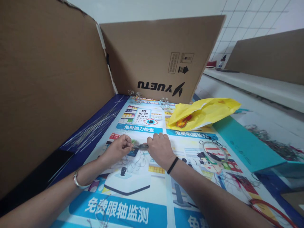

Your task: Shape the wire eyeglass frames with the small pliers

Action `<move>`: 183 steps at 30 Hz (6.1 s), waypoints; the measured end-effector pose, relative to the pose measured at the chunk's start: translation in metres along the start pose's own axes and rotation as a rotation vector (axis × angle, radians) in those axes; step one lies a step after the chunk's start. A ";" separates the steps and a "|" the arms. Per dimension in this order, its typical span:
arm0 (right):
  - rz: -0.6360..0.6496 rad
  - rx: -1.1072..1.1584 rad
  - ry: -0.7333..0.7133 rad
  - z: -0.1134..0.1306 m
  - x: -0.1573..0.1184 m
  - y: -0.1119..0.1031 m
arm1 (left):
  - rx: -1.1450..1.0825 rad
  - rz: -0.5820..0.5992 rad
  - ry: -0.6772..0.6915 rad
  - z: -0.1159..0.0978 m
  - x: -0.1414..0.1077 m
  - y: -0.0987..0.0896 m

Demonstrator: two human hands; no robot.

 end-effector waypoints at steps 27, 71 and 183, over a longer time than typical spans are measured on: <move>-0.234 -0.056 -0.099 -0.004 -0.004 -0.004 | 0.036 0.173 0.053 -0.004 0.001 0.000; 0.027 0.063 -0.135 -0.006 0.000 0.002 | -0.154 0.423 0.009 -0.004 0.000 -0.004; -0.161 0.007 -0.115 -0.013 0.004 0.015 | 0.252 0.237 -0.002 0.000 0.002 -0.011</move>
Point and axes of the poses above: each hand's wrist, its own x-axis towards the middle knuckle, its own y-axis out of the palm, z = x × y, the point moved 3 cm from there along x, towards the middle knuckle, and after that the axes turned 1 degree about z, right-handed, at the moved point
